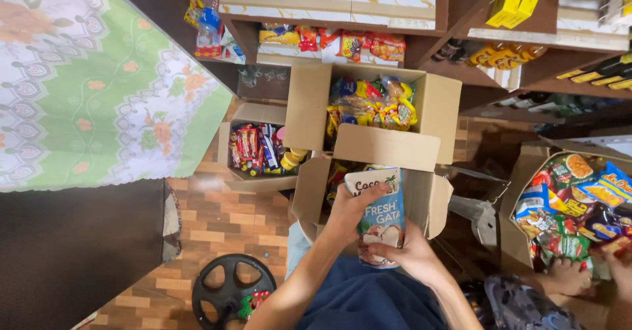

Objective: The person is stocking wooden shelves with various food pouches and snack packs from cardboard boxes.

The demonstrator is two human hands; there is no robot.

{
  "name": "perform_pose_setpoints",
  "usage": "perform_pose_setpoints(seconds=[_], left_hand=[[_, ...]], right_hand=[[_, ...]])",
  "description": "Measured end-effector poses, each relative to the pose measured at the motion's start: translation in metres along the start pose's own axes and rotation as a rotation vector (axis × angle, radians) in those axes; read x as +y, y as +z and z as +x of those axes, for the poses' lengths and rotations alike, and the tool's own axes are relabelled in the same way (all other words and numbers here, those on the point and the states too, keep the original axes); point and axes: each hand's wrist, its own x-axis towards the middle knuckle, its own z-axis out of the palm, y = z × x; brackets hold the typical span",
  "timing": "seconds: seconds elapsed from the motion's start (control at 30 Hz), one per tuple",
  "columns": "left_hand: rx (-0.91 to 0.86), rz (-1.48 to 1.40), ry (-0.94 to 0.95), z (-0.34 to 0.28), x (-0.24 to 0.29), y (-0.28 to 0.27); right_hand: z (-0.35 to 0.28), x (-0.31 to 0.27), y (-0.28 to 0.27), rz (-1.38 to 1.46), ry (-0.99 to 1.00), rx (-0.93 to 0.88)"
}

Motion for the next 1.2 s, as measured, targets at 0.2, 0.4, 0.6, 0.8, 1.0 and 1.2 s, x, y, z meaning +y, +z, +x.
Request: perform_pose_setpoints(seconds=[0.2,0.4,0.6,0.8,1.0,1.2], left_hand=[[-0.032,0.206,0.059,-0.015,0.023,0.004],[-0.029,0.209,0.098,-0.039,0.059,0.011],[-0.037,0.232,0.186,-0.053,0.103,0.018],[-0.058,0.268,0.280,-0.071,0.160,0.034],[-0.201,0.344,0.360,-0.092,0.225,0.035],[-0.310,0.396,0.549,-0.098,0.307,0.030]], right_hand=[[0.005,0.015,0.008,0.027,-0.040,0.032],[0.011,0.032,0.021,0.032,-0.191,0.025],[0.005,-0.022,0.051,-0.023,-0.309,-0.080],[0.019,-0.054,0.077,0.038,-0.431,-0.033],[0.037,-0.092,0.110,-0.012,-0.455,0.043],[0.075,-0.151,0.154,0.015,-0.664,-0.079]])
